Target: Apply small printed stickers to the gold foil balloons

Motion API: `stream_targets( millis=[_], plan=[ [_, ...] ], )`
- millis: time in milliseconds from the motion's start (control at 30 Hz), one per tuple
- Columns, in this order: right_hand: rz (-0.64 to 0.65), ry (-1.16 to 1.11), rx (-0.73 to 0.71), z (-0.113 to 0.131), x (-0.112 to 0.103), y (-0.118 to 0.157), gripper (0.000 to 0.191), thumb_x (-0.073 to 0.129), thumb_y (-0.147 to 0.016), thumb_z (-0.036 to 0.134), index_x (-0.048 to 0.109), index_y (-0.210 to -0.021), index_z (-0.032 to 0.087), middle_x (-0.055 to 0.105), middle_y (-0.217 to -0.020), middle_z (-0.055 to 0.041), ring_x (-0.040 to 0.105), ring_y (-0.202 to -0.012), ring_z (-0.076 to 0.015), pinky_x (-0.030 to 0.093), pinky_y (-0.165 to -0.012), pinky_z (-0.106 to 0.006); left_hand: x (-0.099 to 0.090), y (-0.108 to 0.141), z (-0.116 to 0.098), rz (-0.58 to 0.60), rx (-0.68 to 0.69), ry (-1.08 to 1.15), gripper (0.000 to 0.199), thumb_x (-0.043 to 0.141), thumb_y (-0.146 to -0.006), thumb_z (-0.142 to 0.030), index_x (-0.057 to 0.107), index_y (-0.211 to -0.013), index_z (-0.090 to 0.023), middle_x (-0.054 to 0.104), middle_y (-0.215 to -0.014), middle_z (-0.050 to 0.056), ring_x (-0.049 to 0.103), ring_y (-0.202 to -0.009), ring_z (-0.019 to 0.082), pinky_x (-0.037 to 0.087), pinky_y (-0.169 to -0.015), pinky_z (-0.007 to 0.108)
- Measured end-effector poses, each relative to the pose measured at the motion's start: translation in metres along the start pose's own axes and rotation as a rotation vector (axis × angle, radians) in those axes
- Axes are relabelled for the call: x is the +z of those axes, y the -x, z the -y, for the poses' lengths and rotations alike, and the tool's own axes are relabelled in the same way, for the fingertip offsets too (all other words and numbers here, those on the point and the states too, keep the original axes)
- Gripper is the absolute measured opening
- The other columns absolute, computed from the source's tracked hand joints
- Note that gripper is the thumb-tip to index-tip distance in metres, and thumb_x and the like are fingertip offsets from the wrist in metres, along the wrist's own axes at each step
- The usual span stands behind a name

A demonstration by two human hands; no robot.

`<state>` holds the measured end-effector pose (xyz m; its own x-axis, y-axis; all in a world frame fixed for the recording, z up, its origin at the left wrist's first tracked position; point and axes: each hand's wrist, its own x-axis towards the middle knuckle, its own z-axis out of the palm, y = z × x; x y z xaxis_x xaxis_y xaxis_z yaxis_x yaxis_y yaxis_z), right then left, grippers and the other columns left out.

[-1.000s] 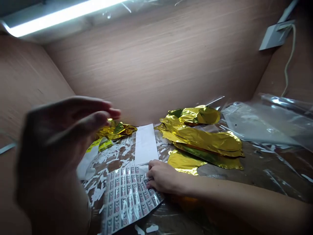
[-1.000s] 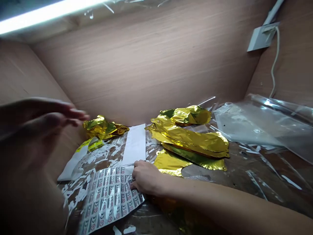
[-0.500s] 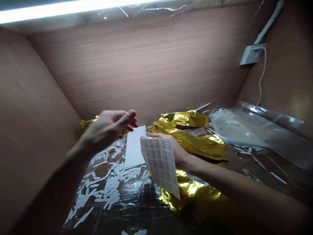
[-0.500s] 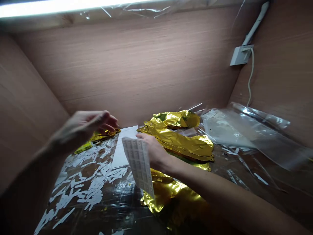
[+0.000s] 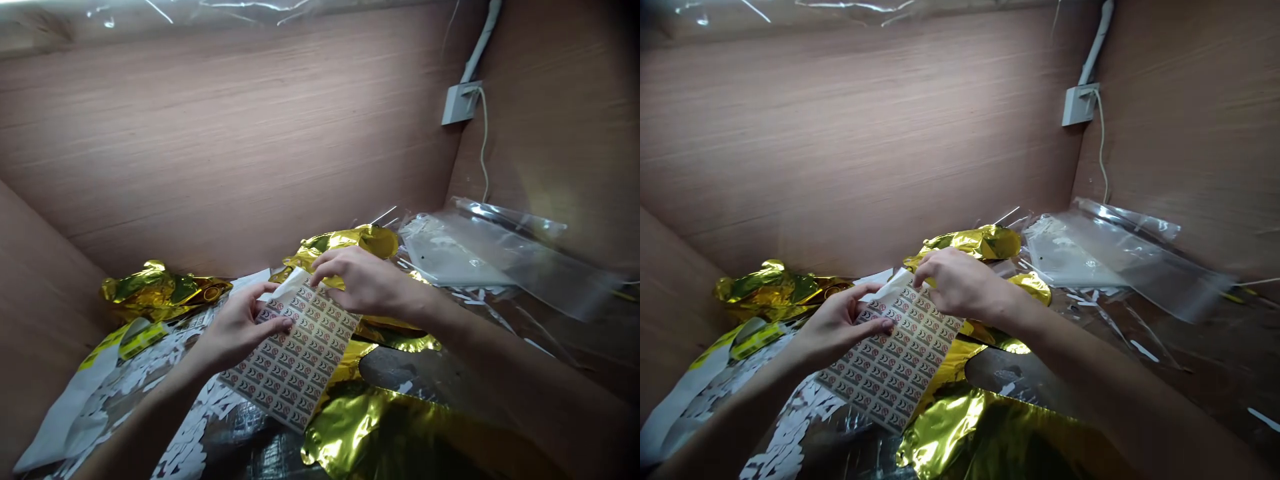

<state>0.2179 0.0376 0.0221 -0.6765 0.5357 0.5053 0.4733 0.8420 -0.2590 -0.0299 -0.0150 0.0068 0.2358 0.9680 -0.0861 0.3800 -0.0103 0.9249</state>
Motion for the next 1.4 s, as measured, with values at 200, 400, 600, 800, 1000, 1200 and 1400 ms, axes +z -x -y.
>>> stream_targets(
  millis=[200,400,600,800,1000,1200,1400],
  plan=[
    [-0.105,-0.08,-0.141,0.011,0.013,0.005,0.048,0.073,-0.091,0.034,0.066,-0.137,0.026,0.062,-0.141,-0.0111,0.058,-0.13,-0.0276,0.047,-0.11,-0.048,0.011,0.015,-0.004,-0.035,0.1,-0.105,0.067,0.078,-0.086,-0.04,0.039,-0.139,-0.027,0.074,-0.071,-0.002,0.072,-0.061,0.021,0.051,-0.051,0.026],
    [-0.272,0.016,-0.132,0.032,0.014,0.009,0.057,0.065,-0.097,0.03,0.049,-0.151,0.026,0.041,-0.16,-0.0141,0.039,-0.147,-0.037,0.036,-0.118,-0.062,-0.003,0.035,-0.031,-0.319,0.204,-0.19,0.088,0.084,-0.08,-0.037,0.035,-0.151,-0.022,0.078,-0.079,0.004,0.076,-0.068,0.025,0.056,-0.055,0.028],
    [-0.403,-0.211,-0.016,0.074,0.034,0.01,0.063,0.064,-0.094,0.03,0.039,-0.152,0.025,0.051,-0.15,-0.0136,0.051,-0.138,-0.0373,0.047,-0.111,-0.062,-0.062,0.069,-0.098,-0.669,0.551,-0.223,0.081,0.089,-0.075,-0.04,0.052,-0.14,-0.011,0.078,-0.11,0.005,0.075,-0.089,0.021,0.061,-0.079,0.031],
    [0.202,-0.501,-0.241,0.117,0.1,0.008,0.074,0.059,-0.096,0.031,0.025,-0.16,0.017,0.039,-0.16,-0.0213,0.045,-0.145,-0.0329,0.045,-0.116,-0.055,-0.093,0.094,-0.133,-0.841,0.798,-0.305,0.049,0.078,-0.083,-0.044,0.064,-0.118,-0.014,0.075,-0.109,-0.007,0.069,-0.104,0.017,0.058,-0.091,0.032],
    [-0.009,-0.625,-0.63,0.188,0.119,0.004,0.093,0.054,-0.088,0.014,-0.002,-0.162,0.009,0.013,-0.168,-0.0265,0.009,-0.159,-0.0301,0.033,-0.125,-0.051,-0.075,0.133,-0.141,-0.914,0.691,-0.253,0.048,0.06,-0.096,-0.042,0.059,-0.136,-0.014,0.068,-0.136,-0.003,0.059,-0.131,0.024,0.053,-0.1,0.031],
    [-0.099,-0.866,-0.744,0.245,0.139,0.03,0.068,0.059,-0.078,0.014,0.034,-0.142,0.018,0.048,-0.135,-0.0167,0.035,-0.144,-0.028,0.049,-0.112,-0.041,-0.046,0.187,-0.131,-1.097,0.54,-0.267,0.052,0.046,-0.097,-0.055,0.058,-0.141,-0.031,0.064,-0.141,-0.012,0.055,-0.136,0.028,0.057,-0.091,0.037],
    [0.155,-0.959,-0.7,0.265,0.151,0.102,0.041,0.059,-0.075,0.014,0.048,-0.114,0.021,0.056,-0.119,-0.0116,0.057,-0.114,-0.0214,0.055,-0.097,-0.031,-0.018,0.239,-0.087,-1.02,0.525,0.02,0.044,0.051,-0.099,-0.045,0.063,-0.135,-0.023,0.071,-0.132,-0.004,0.062,-0.129,0.025,0.056,-0.099,0.04]
  ],
)
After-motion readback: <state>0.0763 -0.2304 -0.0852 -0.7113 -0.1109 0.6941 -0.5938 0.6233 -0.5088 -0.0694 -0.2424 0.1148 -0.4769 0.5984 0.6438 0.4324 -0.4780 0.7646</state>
